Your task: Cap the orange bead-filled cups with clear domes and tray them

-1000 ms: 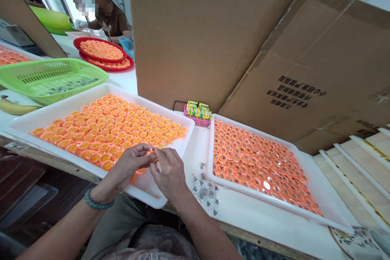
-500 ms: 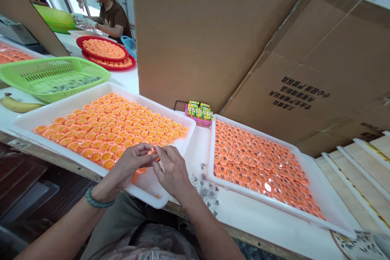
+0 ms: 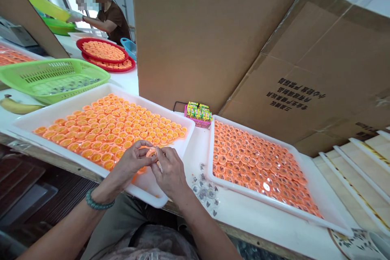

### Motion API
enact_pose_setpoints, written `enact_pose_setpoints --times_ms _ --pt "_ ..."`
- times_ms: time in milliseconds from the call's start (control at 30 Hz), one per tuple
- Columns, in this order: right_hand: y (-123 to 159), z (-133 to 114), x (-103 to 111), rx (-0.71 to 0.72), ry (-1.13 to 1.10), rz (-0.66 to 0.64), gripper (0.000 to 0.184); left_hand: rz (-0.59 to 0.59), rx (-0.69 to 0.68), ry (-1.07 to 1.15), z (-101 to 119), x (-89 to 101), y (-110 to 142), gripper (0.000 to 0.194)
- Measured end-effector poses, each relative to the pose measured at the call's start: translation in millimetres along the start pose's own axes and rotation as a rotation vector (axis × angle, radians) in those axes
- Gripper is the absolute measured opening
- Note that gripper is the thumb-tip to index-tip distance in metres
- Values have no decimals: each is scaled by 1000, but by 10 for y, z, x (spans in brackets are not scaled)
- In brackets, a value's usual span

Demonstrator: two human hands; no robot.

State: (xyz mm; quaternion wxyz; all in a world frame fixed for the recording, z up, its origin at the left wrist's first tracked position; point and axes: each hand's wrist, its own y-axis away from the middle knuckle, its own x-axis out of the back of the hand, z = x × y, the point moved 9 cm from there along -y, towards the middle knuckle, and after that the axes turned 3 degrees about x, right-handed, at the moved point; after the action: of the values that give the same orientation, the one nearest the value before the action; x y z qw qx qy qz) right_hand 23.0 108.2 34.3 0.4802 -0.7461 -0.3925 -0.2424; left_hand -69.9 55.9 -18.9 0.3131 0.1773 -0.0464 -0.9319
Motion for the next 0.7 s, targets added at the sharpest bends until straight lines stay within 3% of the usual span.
enact_pose_setpoints --times_ms 100,300,400,500,700 --pt "40 -13 39 9 -33 2 43 -40 2 27 -4 -41 -1 43" --pt "96 -48 124 -42 38 146 32 -32 25 26 1 -68 15 37" --pt "78 -96 139 5 82 190 30 -40 23 33 25 -79 29 35" --pt "50 -87 153 29 40 183 35 -50 20 48 39 -85 41 33" --pt "7 46 170 -94 -93 107 39 -65 38 60 18 -94 37 34"
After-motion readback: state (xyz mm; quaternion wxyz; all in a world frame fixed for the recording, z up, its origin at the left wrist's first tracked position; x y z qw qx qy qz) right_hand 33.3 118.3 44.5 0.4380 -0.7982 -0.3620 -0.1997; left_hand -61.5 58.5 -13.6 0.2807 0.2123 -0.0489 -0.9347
